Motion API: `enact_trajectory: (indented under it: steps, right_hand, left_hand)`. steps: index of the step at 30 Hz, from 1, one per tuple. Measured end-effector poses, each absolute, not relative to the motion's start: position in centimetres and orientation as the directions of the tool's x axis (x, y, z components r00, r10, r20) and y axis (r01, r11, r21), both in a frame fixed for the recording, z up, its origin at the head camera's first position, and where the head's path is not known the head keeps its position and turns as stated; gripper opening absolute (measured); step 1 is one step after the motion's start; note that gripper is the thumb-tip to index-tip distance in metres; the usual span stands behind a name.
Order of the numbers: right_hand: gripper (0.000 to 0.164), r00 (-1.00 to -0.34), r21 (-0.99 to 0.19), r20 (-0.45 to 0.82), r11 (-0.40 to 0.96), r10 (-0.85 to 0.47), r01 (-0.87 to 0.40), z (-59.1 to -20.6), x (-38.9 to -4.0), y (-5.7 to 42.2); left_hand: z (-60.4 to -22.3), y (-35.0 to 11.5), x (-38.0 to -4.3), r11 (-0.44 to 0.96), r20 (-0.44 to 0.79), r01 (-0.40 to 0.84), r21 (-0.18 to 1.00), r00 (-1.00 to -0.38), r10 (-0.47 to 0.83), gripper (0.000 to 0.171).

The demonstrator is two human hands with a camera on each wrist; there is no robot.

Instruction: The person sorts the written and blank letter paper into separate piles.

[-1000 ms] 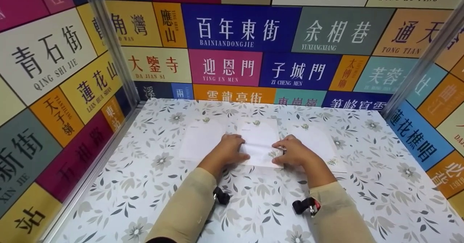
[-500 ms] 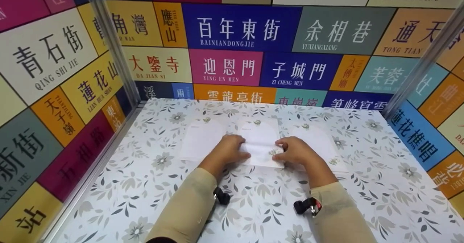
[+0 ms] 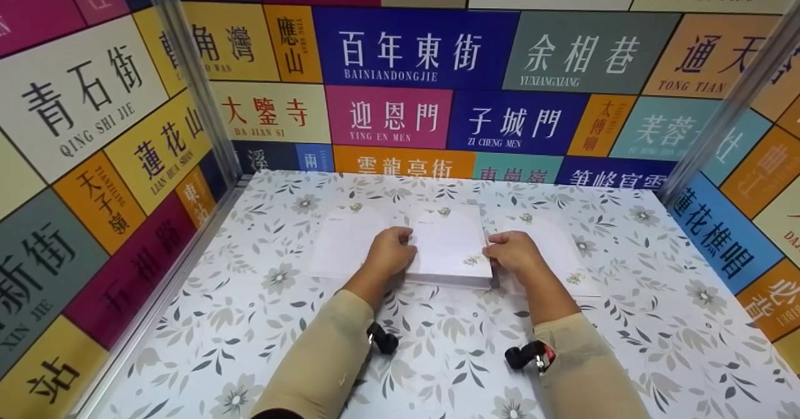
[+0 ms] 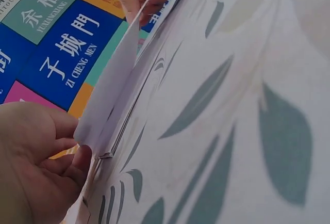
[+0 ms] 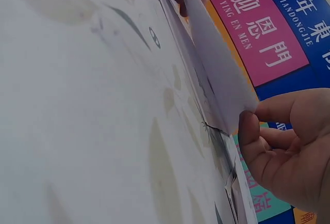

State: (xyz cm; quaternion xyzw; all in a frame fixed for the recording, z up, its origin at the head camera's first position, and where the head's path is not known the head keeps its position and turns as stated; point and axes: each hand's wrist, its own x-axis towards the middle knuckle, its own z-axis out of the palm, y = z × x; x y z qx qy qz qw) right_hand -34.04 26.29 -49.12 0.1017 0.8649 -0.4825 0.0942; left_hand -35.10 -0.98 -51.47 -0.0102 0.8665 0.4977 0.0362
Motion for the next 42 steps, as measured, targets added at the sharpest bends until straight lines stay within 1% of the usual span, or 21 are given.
enact_trajectory:
  steps: [4, 8, 12, 15, 18, 22, 28, 34, 36, 40, 42]
  right_hand:
    - [0.048, -0.964, -0.831, -0.259, 0.492, 0.068, 0.258, -49.3, -33.9, 26.2]
    - [0.047, -0.971, -0.857, -0.23, 0.459, 0.067, 0.235, -49.2, -33.8, 26.0]
    - [0.047, -0.971, -0.876, -0.222, 0.42, 0.085, 0.237, -49.0, -33.9, 25.4]
    - [0.046, -0.97, -0.874, -0.22, 0.422, 0.103, 0.243, -48.9, -34.1, 24.5]
    - [0.046, -0.968, -0.874, -0.227, 0.416, 0.107, 0.251, -48.7, -34.4, 23.2]
    - [0.046, -0.967, -0.884, -0.234, 0.391, 0.104, 0.256, -48.7, -34.6, 20.8]
    - [0.044, -0.977, -0.913, -0.191, 0.347, 0.098, 0.213, -48.9, -35.0, 17.0]
    - [0.043, -0.984, -0.939, -0.161, 0.296, 0.068, 0.175, -49.4, -35.3, 13.2]
    - [0.042, -0.985, -0.948, -0.161, 0.267, 0.062, 0.172, -49.5, -35.3, 12.1]
    - [0.042, -0.986, -0.965, -0.162, 0.199, 0.051, 0.169, -49.7, -35.2, 10.1]
    - [0.042, -0.986, -0.971, -0.165, 0.169, 0.039, 0.169, -49.8, -35.1, 9.3]
  left_hand:
    - [-51.7, -1.0, -35.2, 0.436, -0.103, -0.095, 0.895, -0.995, -0.006, 0.047]
    - [-51.6, -0.9, -35.2, 0.419, -0.11, -0.106, 0.902, -0.994, -0.015, 0.047]
    - [-50.9, -1.2, -35.0, 0.414, -0.113, -0.121, 0.902, -0.993, -0.043, 0.049]
    - [-50.3, -2.0, -34.9, 0.401, -0.11, -0.13, 0.907, -0.991, -0.073, 0.051]
    - [-49.9, -3.3, -34.8, 0.397, -0.085, -0.118, 0.91, -0.991, -0.099, 0.05]
    - [-49.7, -5.4, -34.6, 0.375, -0.091, -0.139, 0.917, -0.986, -0.141, 0.05]
    - [-49.4, -8.7, -34.5, 0.319, -0.175, -0.227, 0.92, -0.967, -0.183, 0.05]
    - [-49.7, -12.4, -34.3, 0.32, -0.117, -0.18, 0.93, -0.972, -0.206, 0.049]
    - [-49.8, -13.5, -34.4, 0.323, -0.115, -0.181, 0.929, -0.971, -0.211, 0.049]
    - [-49.6, -15.3, -34.6, 0.295, -0.171, -0.234, 0.926, -0.96, -0.223, 0.05]
    - [-49.5, -16.1, -34.6, 0.297, -0.18, -0.243, 0.923, -0.958, -0.225, 0.051]
